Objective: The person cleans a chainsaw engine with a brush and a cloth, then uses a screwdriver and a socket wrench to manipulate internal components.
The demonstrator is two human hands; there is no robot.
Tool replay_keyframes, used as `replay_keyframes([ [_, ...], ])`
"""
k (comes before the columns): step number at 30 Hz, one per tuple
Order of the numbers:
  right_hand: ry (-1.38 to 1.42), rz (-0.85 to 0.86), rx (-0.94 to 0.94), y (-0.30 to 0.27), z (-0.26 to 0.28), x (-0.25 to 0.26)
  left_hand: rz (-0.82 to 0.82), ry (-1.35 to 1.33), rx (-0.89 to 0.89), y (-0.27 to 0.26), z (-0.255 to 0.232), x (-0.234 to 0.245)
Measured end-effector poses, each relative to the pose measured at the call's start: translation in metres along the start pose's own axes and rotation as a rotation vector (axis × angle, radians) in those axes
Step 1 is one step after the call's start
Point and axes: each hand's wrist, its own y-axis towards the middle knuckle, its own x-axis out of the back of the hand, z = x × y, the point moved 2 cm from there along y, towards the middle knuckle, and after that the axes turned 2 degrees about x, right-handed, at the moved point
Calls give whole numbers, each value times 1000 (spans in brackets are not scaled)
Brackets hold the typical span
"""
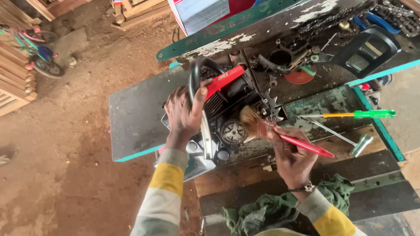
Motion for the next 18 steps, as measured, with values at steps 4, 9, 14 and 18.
replay_keyframes([
  [4, -131, -80, -212, -19, -33, -1, 25, -15, 9, 0, 3, -1],
  [9, -104, 380, -356, -55, -18, 6, 98, 47, 86, 4, 13, -6],
  [14, 374, -172, -212, -56, -18, -22, 49, 38, 57, -2, 27, -9],
  [18, 588, -173, -307, -83, -19, -63, 152, 84, 305, 10, 51, -22],
])
